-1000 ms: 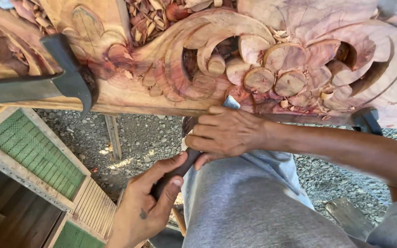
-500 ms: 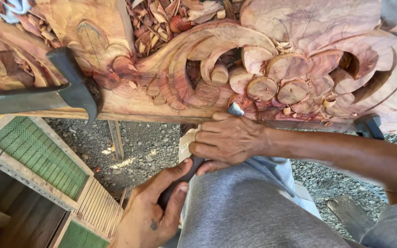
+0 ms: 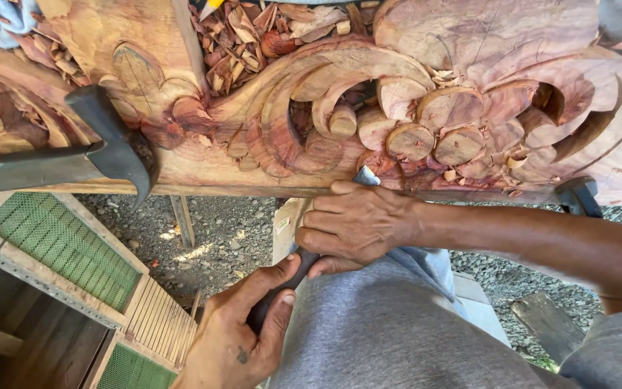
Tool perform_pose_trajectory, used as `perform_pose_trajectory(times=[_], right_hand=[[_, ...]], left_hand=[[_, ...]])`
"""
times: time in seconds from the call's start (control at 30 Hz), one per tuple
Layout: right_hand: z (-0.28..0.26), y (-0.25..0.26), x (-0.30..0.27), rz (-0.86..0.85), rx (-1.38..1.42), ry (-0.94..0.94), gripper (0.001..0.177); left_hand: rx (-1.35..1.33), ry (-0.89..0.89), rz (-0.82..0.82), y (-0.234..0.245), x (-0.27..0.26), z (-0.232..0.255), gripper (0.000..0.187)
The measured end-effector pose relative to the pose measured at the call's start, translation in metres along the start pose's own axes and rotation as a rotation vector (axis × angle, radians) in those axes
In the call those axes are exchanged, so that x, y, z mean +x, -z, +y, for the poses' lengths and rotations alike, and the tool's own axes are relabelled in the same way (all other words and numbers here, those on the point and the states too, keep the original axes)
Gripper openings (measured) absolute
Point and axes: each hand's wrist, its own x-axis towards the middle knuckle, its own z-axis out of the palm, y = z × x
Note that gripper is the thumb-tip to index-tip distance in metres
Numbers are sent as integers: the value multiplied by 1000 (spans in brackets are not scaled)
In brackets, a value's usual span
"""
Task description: Carving intricate ornamental patterns into a wood panel using chisels and a hammer.
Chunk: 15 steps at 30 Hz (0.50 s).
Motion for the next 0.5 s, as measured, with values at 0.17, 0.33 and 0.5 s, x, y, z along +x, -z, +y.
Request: perform_pose_trajectory(times=[0.17, 0.33, 0.5], right_hand=[[0, -1, 1, -21, 21, -18, 43], [1, -4, -3, -35, 46, -28, 44], [1, -9, -2, -21, 14, -28, 48]], left_hand=[[-26, -29, 8, -6, -2, -11, 34], [-40, -84, 42, -14, 0, -13, 33], [-22, -72, 73, -12, 1, -11, 35]])
